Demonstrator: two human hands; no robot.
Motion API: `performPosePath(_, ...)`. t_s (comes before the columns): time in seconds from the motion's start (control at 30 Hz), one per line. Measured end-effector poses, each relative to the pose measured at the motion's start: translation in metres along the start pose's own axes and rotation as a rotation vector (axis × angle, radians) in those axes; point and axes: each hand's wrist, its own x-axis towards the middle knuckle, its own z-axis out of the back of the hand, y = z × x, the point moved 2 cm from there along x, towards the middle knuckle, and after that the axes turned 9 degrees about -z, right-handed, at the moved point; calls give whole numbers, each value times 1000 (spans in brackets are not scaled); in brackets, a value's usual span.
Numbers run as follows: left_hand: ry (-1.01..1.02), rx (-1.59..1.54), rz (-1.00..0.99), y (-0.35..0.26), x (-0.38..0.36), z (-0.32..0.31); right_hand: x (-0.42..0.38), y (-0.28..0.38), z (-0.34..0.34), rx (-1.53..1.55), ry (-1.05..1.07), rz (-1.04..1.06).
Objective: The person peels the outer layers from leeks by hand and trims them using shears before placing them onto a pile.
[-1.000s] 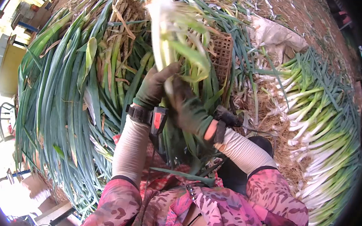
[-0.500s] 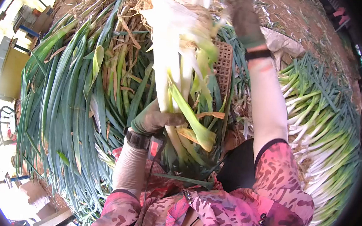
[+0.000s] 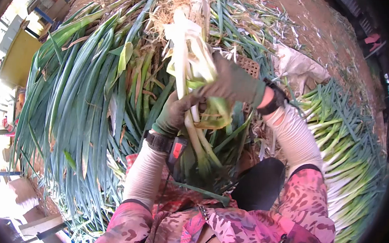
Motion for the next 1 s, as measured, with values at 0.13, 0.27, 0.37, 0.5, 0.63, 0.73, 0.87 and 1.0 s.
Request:
performPosePath(0.13,-8,59,59,-8,3,-1,-9,0,61,-650,-288,-407)
performPosePath(0.27,153,91,221,-14,-1,-4,-31,-24,216,-1390,-867,-88)
performPosePath(0.37,362,102,207,-4,-4,-31,-62,16,292,-1576,-898,-284)
performPosePath(0.5,402,-22,269,-14,-10,-27,-153,2,418,-1687,-829,-659)
performPosePath(0.63,372,40,38,20,-15,27,-297,-11,497,-1059,-1200,-895)
performPosePath(0.73,307,-367,210,39,-9,25,-313,-44,440,47,-1207,-360)
performPosePath(0.87,478,-619,285,31,-6,2,-213,-59,285,332,-906,84)
performPosePath(1.0,628,-538,241,15,-12,-23,-108,-54,162,1121,-17,156)
